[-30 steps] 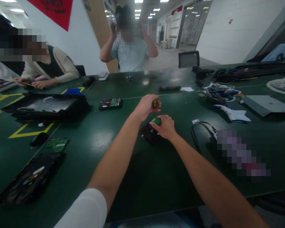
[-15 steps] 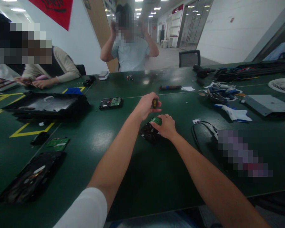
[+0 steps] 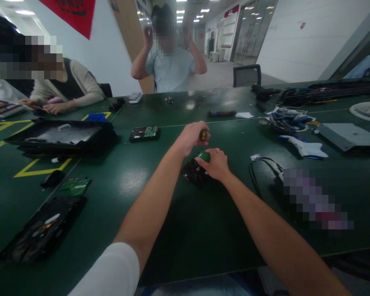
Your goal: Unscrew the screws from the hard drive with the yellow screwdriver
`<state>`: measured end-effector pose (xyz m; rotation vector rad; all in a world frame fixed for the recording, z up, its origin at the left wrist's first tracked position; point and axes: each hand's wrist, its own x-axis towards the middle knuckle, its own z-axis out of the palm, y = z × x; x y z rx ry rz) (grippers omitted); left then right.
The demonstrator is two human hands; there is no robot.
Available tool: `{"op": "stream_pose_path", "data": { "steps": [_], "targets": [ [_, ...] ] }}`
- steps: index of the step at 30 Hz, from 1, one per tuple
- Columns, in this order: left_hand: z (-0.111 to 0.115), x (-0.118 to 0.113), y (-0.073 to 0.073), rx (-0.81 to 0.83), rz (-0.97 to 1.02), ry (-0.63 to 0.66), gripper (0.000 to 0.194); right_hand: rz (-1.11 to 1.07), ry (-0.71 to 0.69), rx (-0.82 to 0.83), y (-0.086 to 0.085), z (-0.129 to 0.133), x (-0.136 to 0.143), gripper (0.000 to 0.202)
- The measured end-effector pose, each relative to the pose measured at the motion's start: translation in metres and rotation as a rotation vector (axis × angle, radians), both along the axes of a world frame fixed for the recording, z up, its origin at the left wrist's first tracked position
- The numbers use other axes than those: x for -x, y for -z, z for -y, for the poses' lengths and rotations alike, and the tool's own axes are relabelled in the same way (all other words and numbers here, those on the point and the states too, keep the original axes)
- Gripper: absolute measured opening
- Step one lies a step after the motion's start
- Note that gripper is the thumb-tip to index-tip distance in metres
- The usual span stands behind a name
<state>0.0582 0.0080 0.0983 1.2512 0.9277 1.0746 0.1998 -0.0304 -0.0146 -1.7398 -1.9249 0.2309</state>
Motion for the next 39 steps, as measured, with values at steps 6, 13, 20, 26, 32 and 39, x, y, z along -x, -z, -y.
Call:
{"op": "stream_pose_path", "data": {
  "steps": [6,13,20,26,32,39],
  "targets": [
    [0.0032,-0.0028,-0.0011,-0.01,-0.022,0.041,0.012,0.008,0.014,-0.002,-0.0002,-0.0004,0.0012,0.057],
    [0.0022,0.0003,-0.0022,-0.101,-0.121,-0.032,0.017,-0.007,0.009,0.017,-0.0036,0.0007,0.0019,0.058],
    [-0.0008,0.0,-0.0004,-0.116,-0.139,-0.108,0.014,-0.006,0.007,0.003,-0.0021,0.0014,0.0017,0.056],
    [-0.0017,-0.0023,0.0011,-0.14,-0.114,-0.17,0.008,-0.005,0.009,-0.007,-0.0005,0.0001,0.0022,0.057],
    [-0.0035,-0.0014,0.0001,-0.247,-0.212,-0.215,0.015,-0.001,0.011,0.013,-0.003,0.0011,0.0024,0.057],
    [-0.0037,0.0012,0.0005,-0.172,-0.081,-0.116,0.013,-0.001,0.011,0.001,-0.0019,0.0012,0.0022,0.058]
  ]
}}
